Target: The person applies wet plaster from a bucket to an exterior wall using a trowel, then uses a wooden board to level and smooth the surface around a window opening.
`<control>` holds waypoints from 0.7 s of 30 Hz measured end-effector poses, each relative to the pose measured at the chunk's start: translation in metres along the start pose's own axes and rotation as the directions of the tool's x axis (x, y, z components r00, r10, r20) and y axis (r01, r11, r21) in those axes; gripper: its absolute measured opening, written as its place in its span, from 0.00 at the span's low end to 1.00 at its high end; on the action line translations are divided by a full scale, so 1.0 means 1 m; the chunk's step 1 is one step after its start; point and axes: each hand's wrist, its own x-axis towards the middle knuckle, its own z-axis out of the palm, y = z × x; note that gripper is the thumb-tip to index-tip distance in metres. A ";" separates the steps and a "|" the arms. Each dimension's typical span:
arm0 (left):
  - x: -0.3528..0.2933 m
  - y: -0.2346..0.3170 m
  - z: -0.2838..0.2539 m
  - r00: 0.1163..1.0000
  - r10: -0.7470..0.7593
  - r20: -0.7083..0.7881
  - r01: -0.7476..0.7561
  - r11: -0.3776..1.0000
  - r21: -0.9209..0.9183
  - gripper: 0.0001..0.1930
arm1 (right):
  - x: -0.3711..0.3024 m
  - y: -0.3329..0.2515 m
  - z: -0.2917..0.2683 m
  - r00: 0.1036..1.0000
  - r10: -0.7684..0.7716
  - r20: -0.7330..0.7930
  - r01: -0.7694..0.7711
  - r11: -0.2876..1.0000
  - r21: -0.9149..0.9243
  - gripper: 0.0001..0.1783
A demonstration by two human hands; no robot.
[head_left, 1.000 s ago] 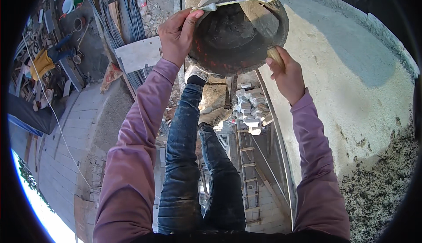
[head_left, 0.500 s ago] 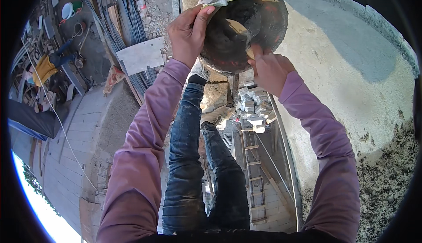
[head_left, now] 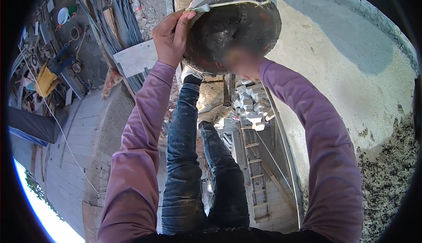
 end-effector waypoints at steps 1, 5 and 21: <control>-0.004 -0.003 0.000 1.000 0.001 0.000 -0.001 1.000 -0.001 0.08 | 0.003 0.006 0.003 1.000 0.000 -0.001 0.000 1.000 0.000 0.15; -0.015 -0.011 -0.007 0.996 -0.002 -0.090 -0.001 0.999 -0.032 0.08 | 0.014 0.021 0.020 0.992 -0.089 0.090 0.020 0.813 0.582 0.17; -0.021 -0.018 -0.011 0.980 -0.109 -0.168 0.108 0.994 -0.012 0.10 | -0.080 0.029 0.027 0.997 -0.075 -0.001 0.025 0.314 0.949 0.23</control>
